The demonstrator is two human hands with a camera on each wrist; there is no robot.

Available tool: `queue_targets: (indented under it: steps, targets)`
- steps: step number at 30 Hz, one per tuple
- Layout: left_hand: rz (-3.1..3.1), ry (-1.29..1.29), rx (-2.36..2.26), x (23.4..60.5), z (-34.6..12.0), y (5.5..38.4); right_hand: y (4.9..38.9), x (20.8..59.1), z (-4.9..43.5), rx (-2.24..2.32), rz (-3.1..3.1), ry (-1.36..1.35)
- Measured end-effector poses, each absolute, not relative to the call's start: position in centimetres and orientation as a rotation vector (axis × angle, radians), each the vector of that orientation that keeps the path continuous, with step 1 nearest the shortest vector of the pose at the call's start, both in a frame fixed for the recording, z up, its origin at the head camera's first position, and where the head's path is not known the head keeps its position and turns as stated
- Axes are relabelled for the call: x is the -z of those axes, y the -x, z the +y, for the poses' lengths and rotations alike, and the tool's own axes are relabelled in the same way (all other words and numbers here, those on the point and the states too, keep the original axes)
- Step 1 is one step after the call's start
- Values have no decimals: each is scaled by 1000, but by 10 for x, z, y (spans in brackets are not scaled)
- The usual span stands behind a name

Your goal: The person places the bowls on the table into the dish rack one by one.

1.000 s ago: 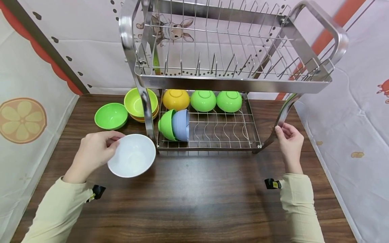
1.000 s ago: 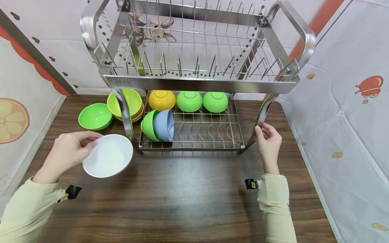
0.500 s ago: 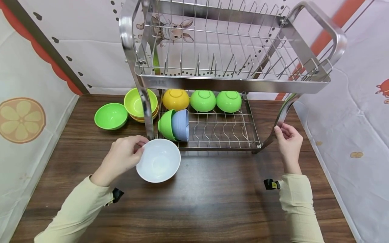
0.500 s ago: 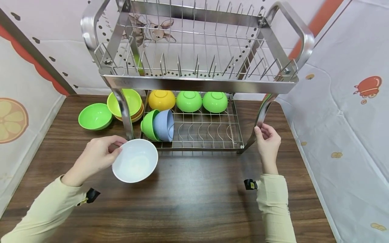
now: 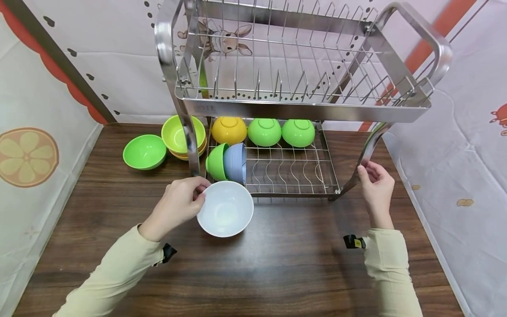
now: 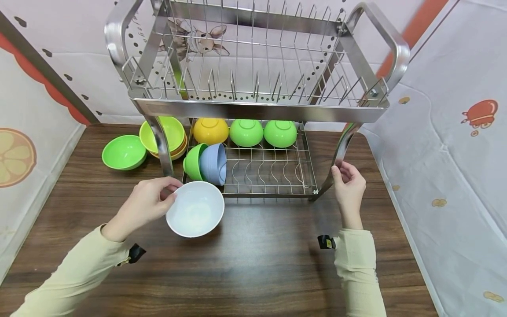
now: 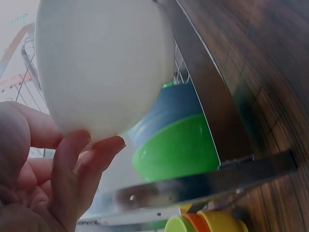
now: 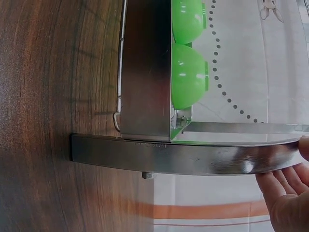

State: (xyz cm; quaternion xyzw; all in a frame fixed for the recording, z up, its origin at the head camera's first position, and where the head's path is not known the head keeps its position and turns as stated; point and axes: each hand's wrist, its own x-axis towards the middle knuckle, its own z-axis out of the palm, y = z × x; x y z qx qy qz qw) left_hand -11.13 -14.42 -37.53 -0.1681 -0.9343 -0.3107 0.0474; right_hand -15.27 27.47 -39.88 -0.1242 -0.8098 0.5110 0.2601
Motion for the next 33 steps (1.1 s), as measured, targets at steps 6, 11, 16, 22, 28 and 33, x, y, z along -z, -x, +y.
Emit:
queue_targets:
  steps: [6, 11, 16, 22, 28, 33]
  targets:
    - [-2822, 511, 943, 378, -136, 113, 144, 397, 262, -1172, -2168, 248]
    - [-2806, 511, 940, 381, -131, 114, 131, 387, 232, -885, -2039, -100]
    - [-2813, 514, 953, 382, -127, 116, 114, 374, 188, -825, -2033, -681]
    - [-2824, 514, 945, 382, -122, 116, 89, 370, 141, -629, -2112, -1338]
    - [-2807, 512, 936, 382, -119, 117, 76, 380, 114, -393, -2159, -1529]
    - [-2812, 517, 943, 381, -116, 116, 75, 387, 105, -267, -2182, -1551]
